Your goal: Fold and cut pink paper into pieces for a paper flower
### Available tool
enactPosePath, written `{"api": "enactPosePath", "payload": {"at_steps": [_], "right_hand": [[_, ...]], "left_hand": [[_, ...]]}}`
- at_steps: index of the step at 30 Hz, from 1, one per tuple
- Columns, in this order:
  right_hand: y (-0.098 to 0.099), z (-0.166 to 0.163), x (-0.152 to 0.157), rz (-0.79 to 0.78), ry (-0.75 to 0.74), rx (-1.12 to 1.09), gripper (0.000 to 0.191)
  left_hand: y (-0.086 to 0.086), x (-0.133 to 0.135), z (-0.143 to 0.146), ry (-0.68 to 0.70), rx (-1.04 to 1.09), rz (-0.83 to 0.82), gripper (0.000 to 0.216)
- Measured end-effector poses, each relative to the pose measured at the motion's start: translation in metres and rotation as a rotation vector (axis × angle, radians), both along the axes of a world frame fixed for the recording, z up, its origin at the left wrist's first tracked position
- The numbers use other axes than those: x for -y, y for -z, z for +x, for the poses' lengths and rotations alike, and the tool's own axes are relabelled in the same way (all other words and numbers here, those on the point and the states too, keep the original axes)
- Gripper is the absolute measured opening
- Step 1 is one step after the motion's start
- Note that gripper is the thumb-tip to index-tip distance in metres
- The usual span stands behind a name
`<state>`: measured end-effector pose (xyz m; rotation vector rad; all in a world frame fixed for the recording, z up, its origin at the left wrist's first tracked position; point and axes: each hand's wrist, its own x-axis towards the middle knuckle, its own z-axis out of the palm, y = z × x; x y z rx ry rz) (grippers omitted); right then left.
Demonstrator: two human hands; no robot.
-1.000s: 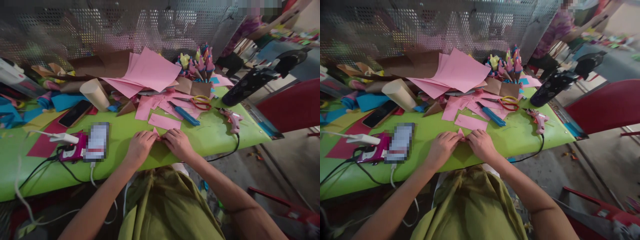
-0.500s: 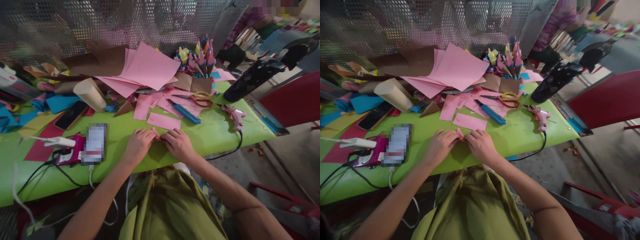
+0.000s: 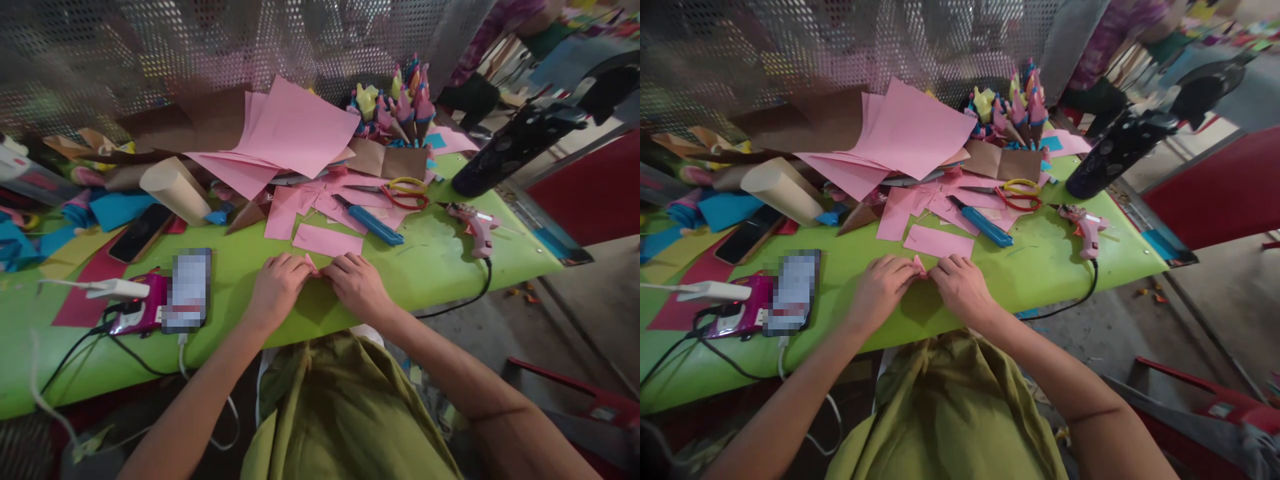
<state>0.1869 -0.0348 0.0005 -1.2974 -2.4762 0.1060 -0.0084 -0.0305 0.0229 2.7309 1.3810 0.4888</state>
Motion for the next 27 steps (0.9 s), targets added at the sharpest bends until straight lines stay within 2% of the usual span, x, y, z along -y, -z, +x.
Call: {"api": "enactPosePath", "payload": {"at_steps": [5,21,27], "right_hand": [[0.001,0.000,0.000,0.022,0.028,0.003,0.022],[0.000,-0.006,0.004,0.065,0.085,0.035,0.015],[0.000,-0.013,0.003,0.070,0.112,0.063,0.021]], "left_hand": [[0.002,0.003,0.001,0.012,-0.062,0.083,0.018],[0.005,-0.010,-0.007,0.054,-0.137,0.077,0.024],[0.006,-0.016,-0.012,0.050,-0.179,0.048,0.030]]}}
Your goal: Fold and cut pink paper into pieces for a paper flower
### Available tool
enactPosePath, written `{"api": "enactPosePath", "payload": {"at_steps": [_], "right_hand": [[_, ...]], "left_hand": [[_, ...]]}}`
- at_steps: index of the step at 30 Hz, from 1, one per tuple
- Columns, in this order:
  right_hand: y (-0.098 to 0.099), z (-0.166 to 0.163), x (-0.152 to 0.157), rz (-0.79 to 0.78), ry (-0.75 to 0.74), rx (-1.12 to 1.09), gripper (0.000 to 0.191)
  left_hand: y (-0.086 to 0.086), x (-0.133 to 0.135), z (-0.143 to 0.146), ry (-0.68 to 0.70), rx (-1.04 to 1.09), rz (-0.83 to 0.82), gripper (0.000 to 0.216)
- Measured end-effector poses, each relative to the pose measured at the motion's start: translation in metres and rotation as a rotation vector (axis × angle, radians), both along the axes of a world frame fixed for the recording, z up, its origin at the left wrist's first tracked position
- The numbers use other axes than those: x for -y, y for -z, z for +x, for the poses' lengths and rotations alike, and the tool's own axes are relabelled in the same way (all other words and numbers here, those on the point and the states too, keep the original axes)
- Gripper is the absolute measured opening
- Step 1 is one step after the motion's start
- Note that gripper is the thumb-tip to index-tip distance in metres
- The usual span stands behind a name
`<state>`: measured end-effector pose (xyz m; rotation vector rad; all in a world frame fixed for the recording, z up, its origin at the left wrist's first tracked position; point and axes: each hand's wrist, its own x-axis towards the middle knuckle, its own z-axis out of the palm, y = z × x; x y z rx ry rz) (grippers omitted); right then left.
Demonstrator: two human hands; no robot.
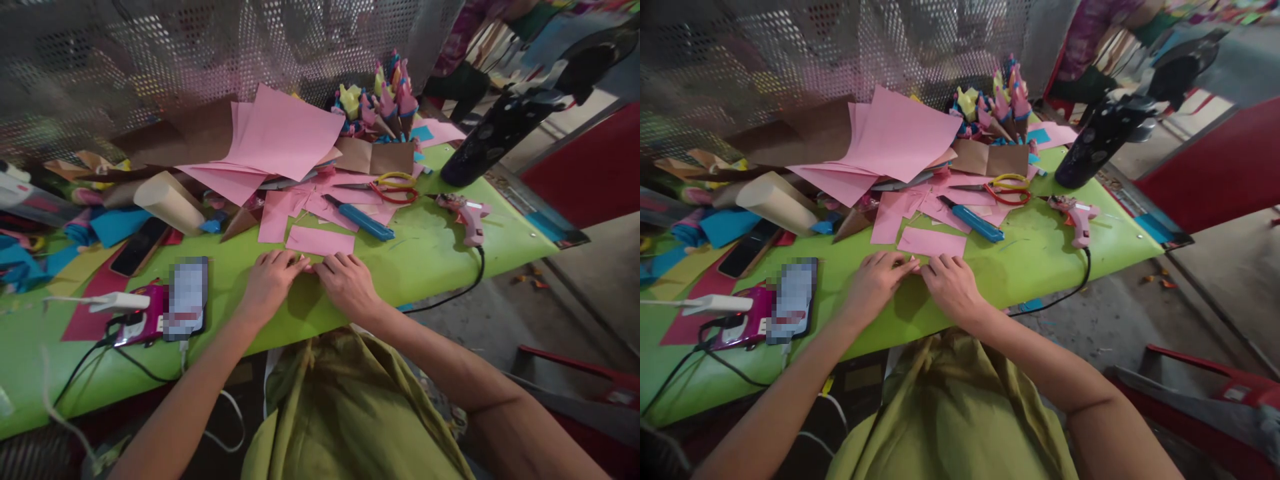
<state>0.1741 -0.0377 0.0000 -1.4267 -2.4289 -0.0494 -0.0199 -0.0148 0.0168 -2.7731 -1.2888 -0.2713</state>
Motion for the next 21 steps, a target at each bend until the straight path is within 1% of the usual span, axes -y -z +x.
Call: {"api": "enactPosePath", "payload": {"at_steps": [4,8,14,17,21], "right_hand": [[-0.001,-0.001,-0.001,-0.012,-0.017,0.013,0.019],[-0.002,0.000,-0.003,0.002,0.003,0.032,0.019],[0.000,-0.001,-0.004,0.013,0.038,-0.005,0.019],[0.001,-0.002,-0.007,-0.005,0.046,0.003,0.022],[-0.001,-0.002,-0.013,-0.079,0.055,-0.026,0.018]], "left_hand": [[0.001,-0.007,-0.001,0.004,-0.030,-0.018,0.035],[-0.001,-0.011,-0.001,0.026,-0.065,-0.026,0.035],[-0.003,-0.013,0.001,0.033,-0.104,-0.009,0.035],[-0.003,-0.014,0.003,0.044,-0.111,0.017,0.035],[0.002,-0.015,0.004,0.071,-0.115,0.063,0.035]]}}
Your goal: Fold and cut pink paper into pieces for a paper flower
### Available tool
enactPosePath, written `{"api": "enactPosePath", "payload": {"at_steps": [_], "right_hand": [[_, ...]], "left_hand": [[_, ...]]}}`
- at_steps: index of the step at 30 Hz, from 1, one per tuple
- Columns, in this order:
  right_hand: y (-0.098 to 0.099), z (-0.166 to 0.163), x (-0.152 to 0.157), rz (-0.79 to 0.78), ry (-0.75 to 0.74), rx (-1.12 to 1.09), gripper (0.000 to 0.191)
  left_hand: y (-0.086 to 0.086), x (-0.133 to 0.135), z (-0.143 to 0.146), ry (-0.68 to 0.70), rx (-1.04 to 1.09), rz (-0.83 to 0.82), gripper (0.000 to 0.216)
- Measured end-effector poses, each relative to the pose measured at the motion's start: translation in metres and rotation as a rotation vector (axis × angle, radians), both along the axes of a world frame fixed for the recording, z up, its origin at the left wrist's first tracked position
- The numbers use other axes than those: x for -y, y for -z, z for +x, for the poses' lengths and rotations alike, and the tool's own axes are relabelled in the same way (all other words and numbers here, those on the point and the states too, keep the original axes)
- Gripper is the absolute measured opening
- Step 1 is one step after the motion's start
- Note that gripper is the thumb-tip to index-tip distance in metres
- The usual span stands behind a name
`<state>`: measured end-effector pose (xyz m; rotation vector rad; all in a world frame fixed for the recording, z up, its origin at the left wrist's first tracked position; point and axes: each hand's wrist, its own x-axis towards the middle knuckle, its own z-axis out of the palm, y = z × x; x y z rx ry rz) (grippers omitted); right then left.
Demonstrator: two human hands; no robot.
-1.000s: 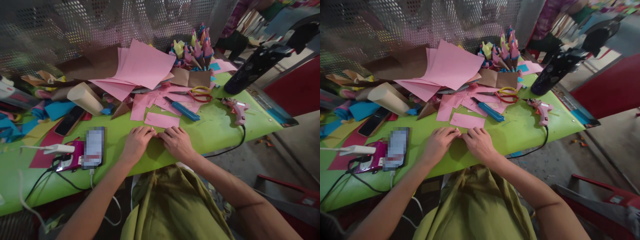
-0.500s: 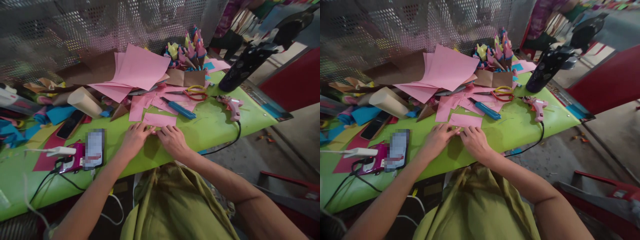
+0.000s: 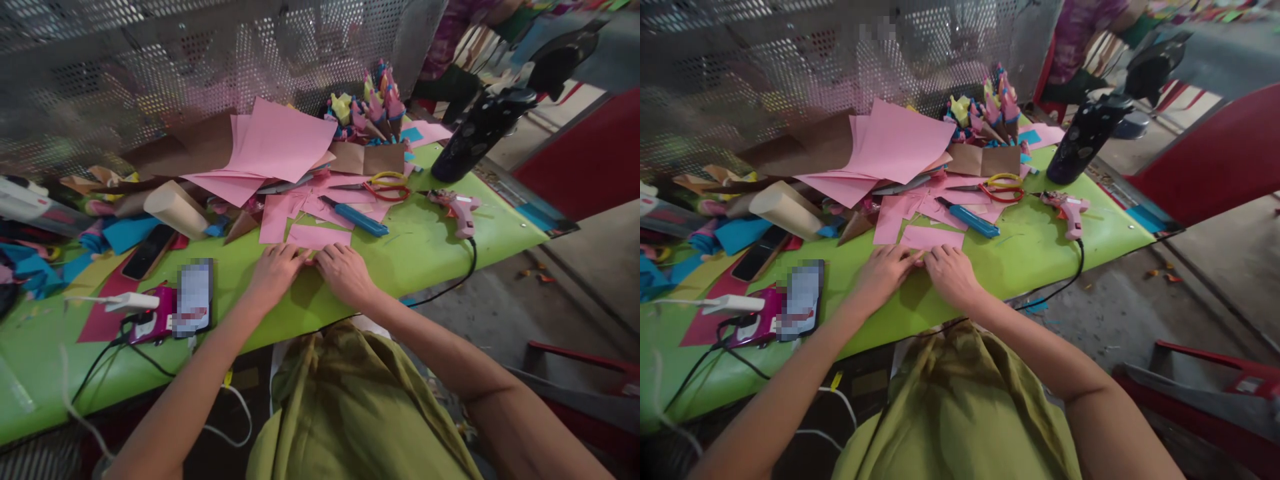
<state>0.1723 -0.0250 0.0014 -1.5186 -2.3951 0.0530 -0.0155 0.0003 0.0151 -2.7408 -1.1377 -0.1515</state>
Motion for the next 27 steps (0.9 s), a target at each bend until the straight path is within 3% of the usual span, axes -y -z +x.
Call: {"api": "enactPosePath", "payload": {"at_steps": [10,15,20,23,27], "right_hand": [[-0.020,0.021,-0.022,-0.438,0.005,-0.429,0.010],[-0.016,0.024,-0.034,-0.571,-0.094,-0.643,0.012],[-0.024,0.032,-0.027,-0.342,-0.224,-0.673,0.015],[-0.034,0.039,-0.018,-0.054,-0.298,-0.447,0.021],[-0.044,0.040,-0.009,0.233,-0.346,-0.095,0.018]], "left_hand": [[0.005,0.005,0.008,0.020,0.004,0.115,0.029],[0.003,0.007,0.009,-0.027,0.012,0.030,0.028],[-0.008,0.012,0.011,-0.181,0.115,-0.267,0.019],[-0.017,0.015,0.009,-0.249,0.296,-0.551,0.022],[-0.026,0.020,0.004,-0.206,0.517,-0.840,0.031]]}}
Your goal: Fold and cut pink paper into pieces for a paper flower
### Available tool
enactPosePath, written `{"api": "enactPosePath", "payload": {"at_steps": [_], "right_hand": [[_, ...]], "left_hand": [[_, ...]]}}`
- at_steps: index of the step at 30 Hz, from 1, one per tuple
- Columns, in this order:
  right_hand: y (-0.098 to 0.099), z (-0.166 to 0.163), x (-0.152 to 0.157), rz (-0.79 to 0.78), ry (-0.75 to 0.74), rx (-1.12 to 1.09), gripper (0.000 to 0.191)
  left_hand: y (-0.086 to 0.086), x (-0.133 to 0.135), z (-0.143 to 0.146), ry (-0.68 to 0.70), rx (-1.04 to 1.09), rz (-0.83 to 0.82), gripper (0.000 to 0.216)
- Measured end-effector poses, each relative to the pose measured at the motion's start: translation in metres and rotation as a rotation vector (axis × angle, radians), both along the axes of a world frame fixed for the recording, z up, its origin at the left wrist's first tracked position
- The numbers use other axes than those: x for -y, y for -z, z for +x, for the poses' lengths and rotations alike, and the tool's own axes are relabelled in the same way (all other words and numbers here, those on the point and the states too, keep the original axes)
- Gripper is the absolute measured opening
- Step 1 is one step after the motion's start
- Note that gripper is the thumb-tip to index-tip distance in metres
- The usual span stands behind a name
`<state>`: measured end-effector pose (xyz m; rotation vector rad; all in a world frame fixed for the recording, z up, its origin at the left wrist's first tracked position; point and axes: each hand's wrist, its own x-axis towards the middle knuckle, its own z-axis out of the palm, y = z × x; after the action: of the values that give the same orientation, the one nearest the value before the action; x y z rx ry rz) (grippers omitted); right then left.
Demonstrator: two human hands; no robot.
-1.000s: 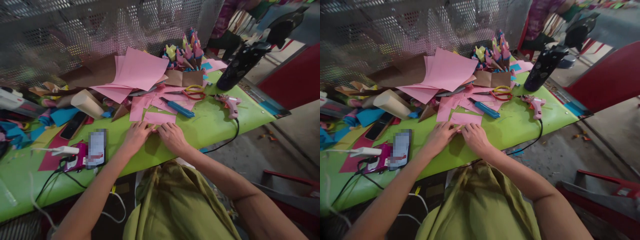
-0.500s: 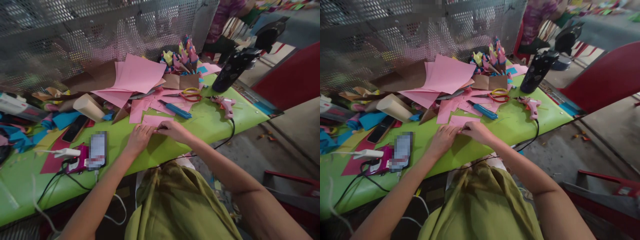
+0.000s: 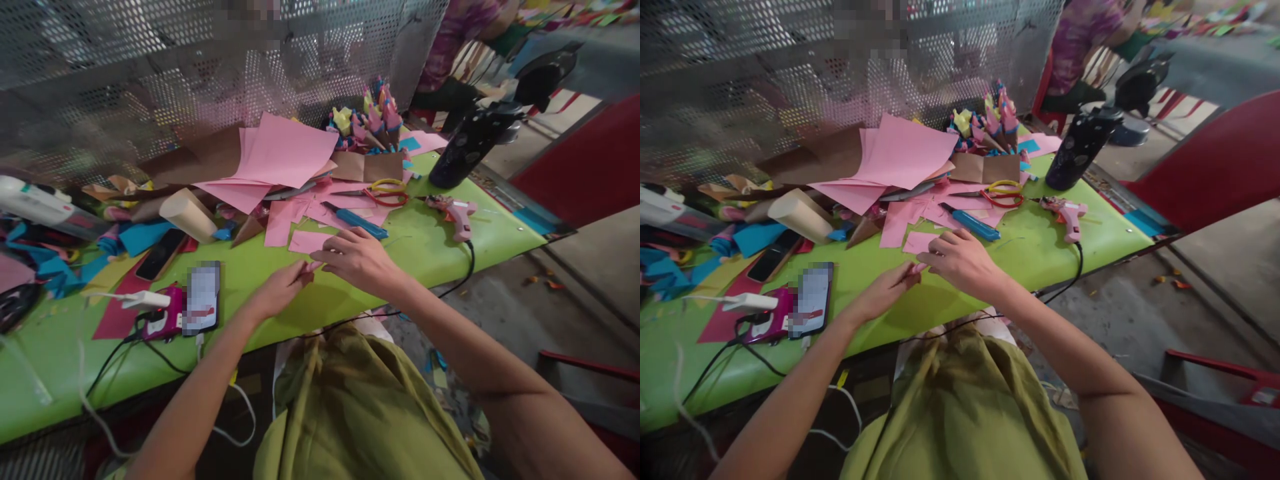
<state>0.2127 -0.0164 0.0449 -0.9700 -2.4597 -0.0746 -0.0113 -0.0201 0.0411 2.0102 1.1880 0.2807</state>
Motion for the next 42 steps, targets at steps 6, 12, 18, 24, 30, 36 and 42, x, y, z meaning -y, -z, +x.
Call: {"api": "enactPosePath", "payload": {"at_steps": [6,12,18,24,30,36,42], "right_hand": [[0.001,-0.004,0.003,0.095,-0.005,0.148,0.026],[0.002,-0.010,0.004,-0.115,0.076,0.155,0.028],[-0.004,-0.010,0.001,-0.492,0.143,0.046,0.035],[-0.002,-0.005,-0.011,-0.963,0.131,-0.145,0.032],[-0.005,0.003,-0.024,-0.703,0.049,-0.314,0.030],[-0.025,0.004,-0.044,-0.105,-0.005,-0.198,0.035],[-0.014,-0.014,-0.064,0.047,-0.041,0.048,0.019]], "left_hand": [[-0.009,0.005,0.004,0.088,-0.195,0.100,0.028],[0.003,0.006,0.014,0.149,-0.610,0.515,0.028],[0.019,0.008,0.013,0.146,-0.573,0.865,0.030],[0.023,0.009,0.014,0.127,-0.509,1.000,0.027],[0.021,-0.005,0.012,-0.035,-0.441,0.560,0.030],[0.014,-0.020,0.010,-0.317,0.124,0.048,0.039],[0.029,-0.023,0.011,-0.365,0.397,-0.159,0.050]]}}
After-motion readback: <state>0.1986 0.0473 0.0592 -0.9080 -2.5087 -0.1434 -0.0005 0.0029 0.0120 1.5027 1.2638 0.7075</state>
